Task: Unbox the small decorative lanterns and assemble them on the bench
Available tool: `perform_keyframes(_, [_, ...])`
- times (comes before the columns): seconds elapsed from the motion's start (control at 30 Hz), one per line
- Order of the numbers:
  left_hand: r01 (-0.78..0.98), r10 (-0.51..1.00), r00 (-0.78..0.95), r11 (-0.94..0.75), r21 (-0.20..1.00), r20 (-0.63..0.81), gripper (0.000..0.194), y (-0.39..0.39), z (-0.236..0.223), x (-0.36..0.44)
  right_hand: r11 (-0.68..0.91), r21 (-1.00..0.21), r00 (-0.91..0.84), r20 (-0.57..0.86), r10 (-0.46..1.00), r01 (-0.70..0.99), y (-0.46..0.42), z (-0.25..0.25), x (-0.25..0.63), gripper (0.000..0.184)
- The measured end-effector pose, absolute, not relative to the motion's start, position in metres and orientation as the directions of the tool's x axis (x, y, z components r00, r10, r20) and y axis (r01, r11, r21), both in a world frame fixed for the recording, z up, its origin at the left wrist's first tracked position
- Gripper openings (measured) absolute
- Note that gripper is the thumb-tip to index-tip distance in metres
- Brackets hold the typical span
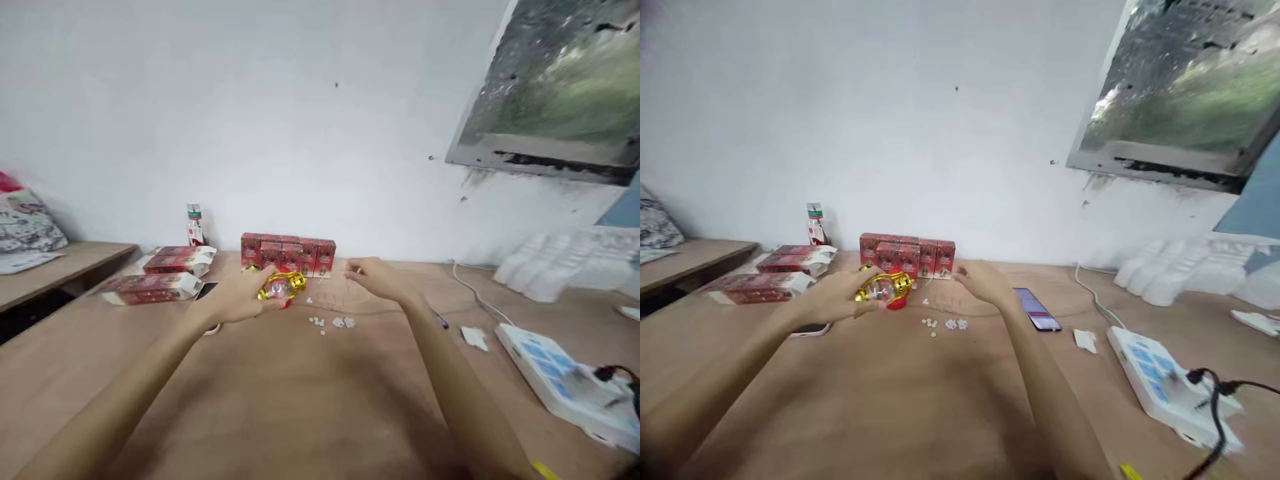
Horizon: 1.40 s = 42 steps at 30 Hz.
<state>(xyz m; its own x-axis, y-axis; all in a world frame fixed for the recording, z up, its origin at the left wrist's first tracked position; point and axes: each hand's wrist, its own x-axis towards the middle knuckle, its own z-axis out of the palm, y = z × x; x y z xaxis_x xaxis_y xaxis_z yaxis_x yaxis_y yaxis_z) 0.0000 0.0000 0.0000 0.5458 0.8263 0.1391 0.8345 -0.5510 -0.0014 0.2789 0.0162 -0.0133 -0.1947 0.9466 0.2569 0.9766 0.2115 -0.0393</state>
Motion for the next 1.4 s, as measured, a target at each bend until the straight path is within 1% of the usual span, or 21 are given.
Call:
perform_keyframes(0.1, [0.841, 0.832, 0.534, -0.541, 0.004, 0.152, 0.051, -0.005, 0.005, -0.003, 0.063, -0.011, -0.057, 0.271, 0.961, 0.998, 0.037, -0.024, 0.292, 0.021])
perform_keyframes(0.2, [0.859, 0.844, 0.502, -0.512, 0.009, 0.189, 0.056, -0.01, 0.01, -0.004, 0.016, -0.007, -0.013, 0.255, 0.967, 1.0, 0.054, -0.04, 0.301, 0.024])
perform_keyframes(0.3, [0.878, 0.858, 0.464, -0.478, 0.015, 0.219, 0.06, -0.013, 0.014, -0.005, 0.082, -0.026, -0.076, 0.177, 0.981, 0.996, 0.065, -0.058, 0.304, 0.019])
perform_keyframes(0.43, [0.892, 0.86, 0.44, -0.452, -0.012, 0.259, 0.058, -0.01, 0.013, -0.01, 0.17, -0.076, -0.166, 0.051, 0.985, 0.983, 0.073, -0.075, 0.305, 0.013])
perform_keyframes(0.57, [0.899, 0.865, 0.429, -0.437, -0.029, 0.261, 0.056, -0.008, 0.012, -0.012, 0.202, -0.12, -0.209, -0.044, 0.977, 0.972, 0.075, -0.082, 0.305, 0.015])
perform_keyframes(0.7, [0.897, 0.861, 0.425, -0.442, -0.003, 0.278, 0.056, -0.012, 0.013, -0.009, 0.214, -0.152, -0.228, -0.082, 0.97, 0.965, 0.073, -0.081, 0.305, 0.015])
perform_keyframes(0.77, [0.907, 0.869, 0.396, -0.421, 0.022, 0.298, 0.055, -0.016, 0.013, -0.006, 0.215, -0.158, -0.228, -0.067, 0.971, 0.964, 0.071, -0.077, 0.305, 0.015])
perform_keyframes(0.83, [0.91, 0.868, 0.385, -0.413, 0.026, 0.314, 0.049, -0.018, 0.012, -0.004, 0.219, -0.163, -0.225, -0.02, 0.974, 0.962, 0.069, -0.069, 0.305, 0.014])
perform_keyframes(0.93, [0.886, 0.834, 0.44, -0.464, -0.006, 0.332, 0.039, -0.019, 0.009, -0.003, 0.244, -0.176, -0.229, 0.101, 0.968, 0.954, 0.064, -0.054, 0.3, 0.011])
perform_keyframes(1.03, [0.874, 0.821, 0.464, -0.485, -0.023, 0.332, 0.038, -0.017, 0.007, -0.002, 0.29, -0.194, -0.242, 0.237, 0.941, 0.937, 0.055, -0.041, 0.286, 0.016])
perform_keyframes(1.07, [0.876, 0.825, 0.461, -0.482, -0.019, 0.328, 0.038, -0.017, 0.006, -0.002, 0.324, -0.23, -0.253, 0.291, 0.923, 0.918, 0.051, -0.04, 0.278, 0.017])
perform_keyframes(1.1, [0.879, 0.829, 0.454, -0.477, -0.011, 0.326, 0.039, -0.017, 0.005, -0.001, 0.371, -0.287, -0.265, 0.346, 0.9, 0.883, 0.046, -0.042, 0.269, 0.02])
perform_keyframes(1.13, [0.88, 0.833, 0.447, -0.474, 0.004, 0.326, 0.041, -0.018, 0.005, 0.001, 0.449, -0.4, -0.273, 0.424, 0.864, 0.799, 0.041, -0.046, 0.259, 0.025])
perform_keyframes(1.17, [0.881, 0.836, 0.439, -0.472, 0.023, 0.328, 0.044, -0.019, 0.004, 0.002, 0.528, -0.533, -0.274, 0.484, 0.831, 0.661, 0.036, -0.052, 0.248, 0.039])
perform_keyframes(1.2, [0.88, 0.839, 0.435, -0.473, 0.045, 0.327, 0.049, -0.02, 0.003, 0.005, 0.561, -0.656, -0.286, 0.486, 0.826, 0.505, 0.03, -0.061, 0.237, 0.057])
perform_keyframes(1.23, [0.875, 0.841, 0.435, -0.478, 0.068, 0.322, 0.054, -0.02, 0.001, 0.007, 0.558, -0.753, -0.328, 0.459, 0.825, 0.349, 0.024, -0.071, 0.225, 0.075])
perform_keyframes(1.27, [0.869, 0.841, 0.438, -0.486, 0.089, 0.317, 0.058, -0.021, 0.0, 0.01, 0.539, -0.812, -0.355, 0.447, 0.821, 0.223, 0.018, -0.083, 0.214, 0.086])
perform_keyframes(1.3, [0.86, 0.838, 0.445, -0.498, 0.109, 0.315, 0.059, -0.022, -0.003, 0.013, 0.526, -0.841, -0.366, 0.453, 0.813, 0.128, 0.012, -0.095, 0.204, 0.089])
perform_keyframes(1.33, [0.847, 0.832, 0.459, -0.516, 0.127, 0.312, 0.059, -0.023, -0.005, 0.016, 0.509, -0.859, -0.357, 0.457, 0.815, 0.06, 0.006, -0.106, 0.195, 0.087])
perform_keyframes(1.4, [0.813, 0.809, 0.505, -0.562, 0.148, 0.299, 0.053, -0.025, -0.01, 0.022, 0.437, -0.895, -0.325, 0.441, 0.837, -0.089, -0.004, -0.127, 0.181, 0.075])
